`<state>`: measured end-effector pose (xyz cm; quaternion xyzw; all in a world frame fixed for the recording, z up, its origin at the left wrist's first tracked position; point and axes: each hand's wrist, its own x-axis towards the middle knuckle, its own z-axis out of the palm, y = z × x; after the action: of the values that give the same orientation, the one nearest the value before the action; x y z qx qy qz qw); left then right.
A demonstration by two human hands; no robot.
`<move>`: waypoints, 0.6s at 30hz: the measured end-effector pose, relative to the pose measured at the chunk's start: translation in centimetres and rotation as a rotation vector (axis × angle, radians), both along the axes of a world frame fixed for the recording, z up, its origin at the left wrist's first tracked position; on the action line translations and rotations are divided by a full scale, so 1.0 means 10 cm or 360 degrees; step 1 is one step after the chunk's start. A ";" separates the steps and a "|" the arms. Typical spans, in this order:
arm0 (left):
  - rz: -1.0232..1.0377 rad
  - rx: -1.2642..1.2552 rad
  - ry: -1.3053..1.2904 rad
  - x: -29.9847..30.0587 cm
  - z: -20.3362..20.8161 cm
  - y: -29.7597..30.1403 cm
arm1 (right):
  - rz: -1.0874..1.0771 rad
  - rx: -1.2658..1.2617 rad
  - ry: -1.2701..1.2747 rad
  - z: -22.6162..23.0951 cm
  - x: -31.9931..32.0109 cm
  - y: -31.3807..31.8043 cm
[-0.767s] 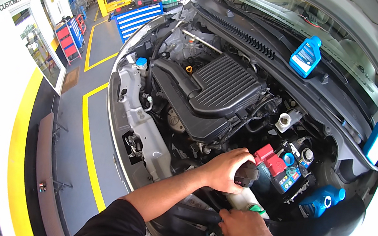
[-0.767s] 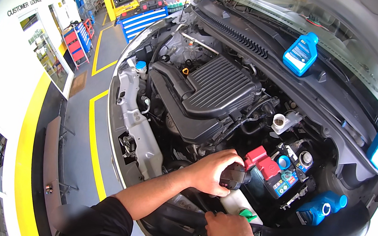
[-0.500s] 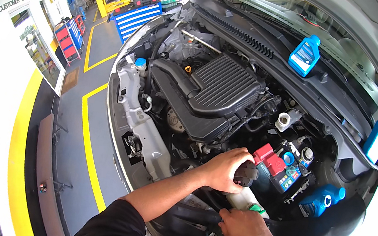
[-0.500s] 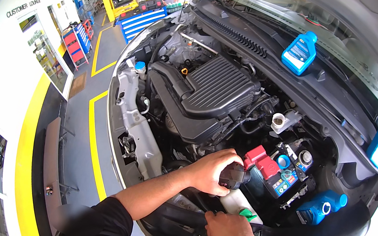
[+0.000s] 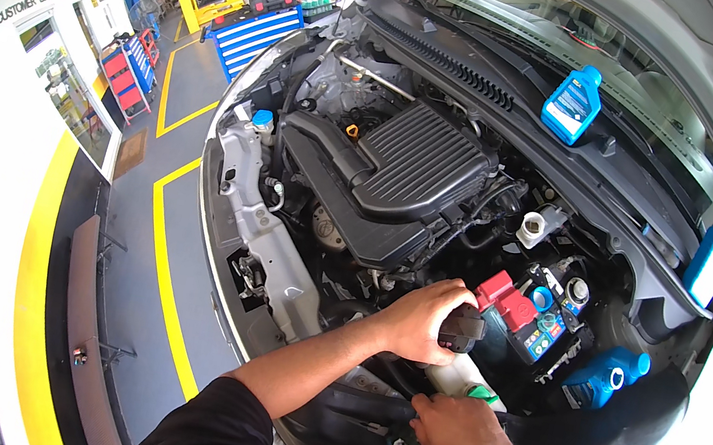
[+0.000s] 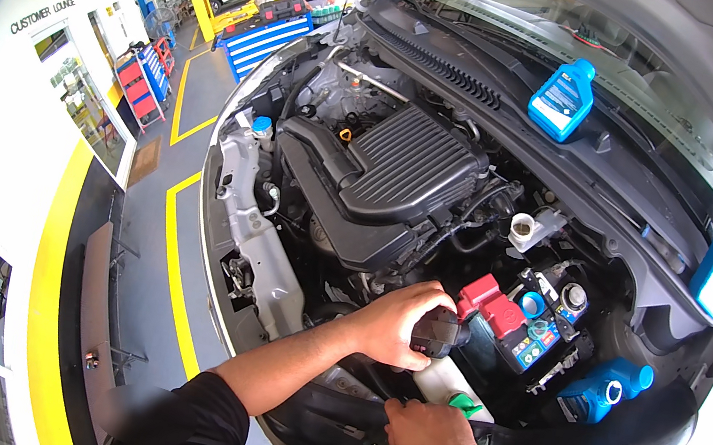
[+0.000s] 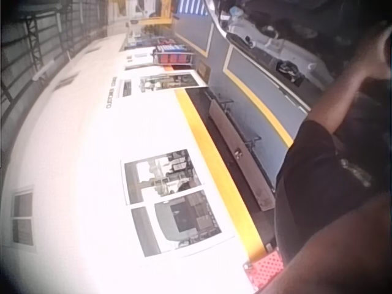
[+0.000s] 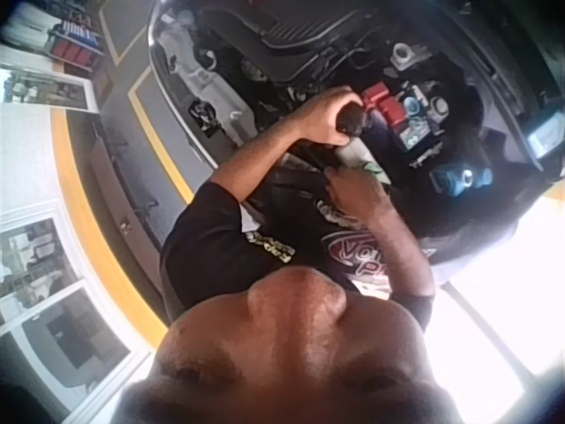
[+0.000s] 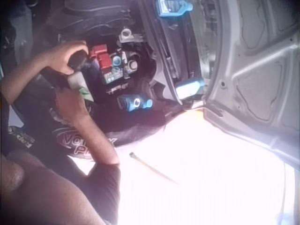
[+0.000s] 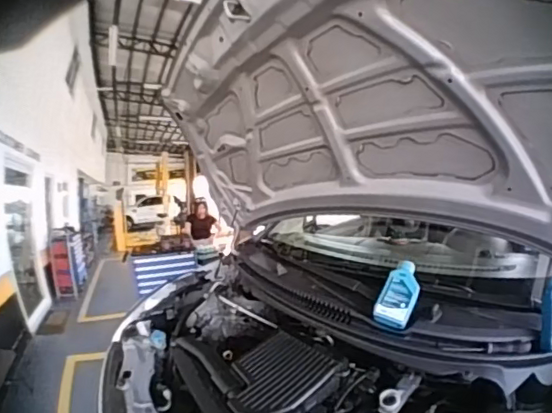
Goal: The person opens the hood of a car and pours coolant from blue bottles into the engine's coolant reservoir. After pouring, the person secures the reservoir cap and closes the hood.
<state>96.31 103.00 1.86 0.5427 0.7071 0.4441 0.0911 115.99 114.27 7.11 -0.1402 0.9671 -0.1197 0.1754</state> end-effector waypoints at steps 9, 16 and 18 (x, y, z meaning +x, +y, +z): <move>0.0003 -0.0001 -0.0006 0.00 0.01 -0.02 | 0.0003 -0.0021 -0.0010 0.01 -0.01 0.00; 0.0010 0.0014 0.0013 -0.01 -0.01 -0.03 | -0.0004 0.0009 -0.0154 0.11 -0.04 -0.02; 0.0011 0.0011 0.0013 -0.01 -0.01 -0.02 | -0.0002 0.0006 -0.0146 0.10 -0.04 -0.02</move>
<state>96.22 102.75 1.81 0.5423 0.7079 0.4445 0.0848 115.61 114.08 8.11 -0.1338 0.9583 -0.1243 0.2196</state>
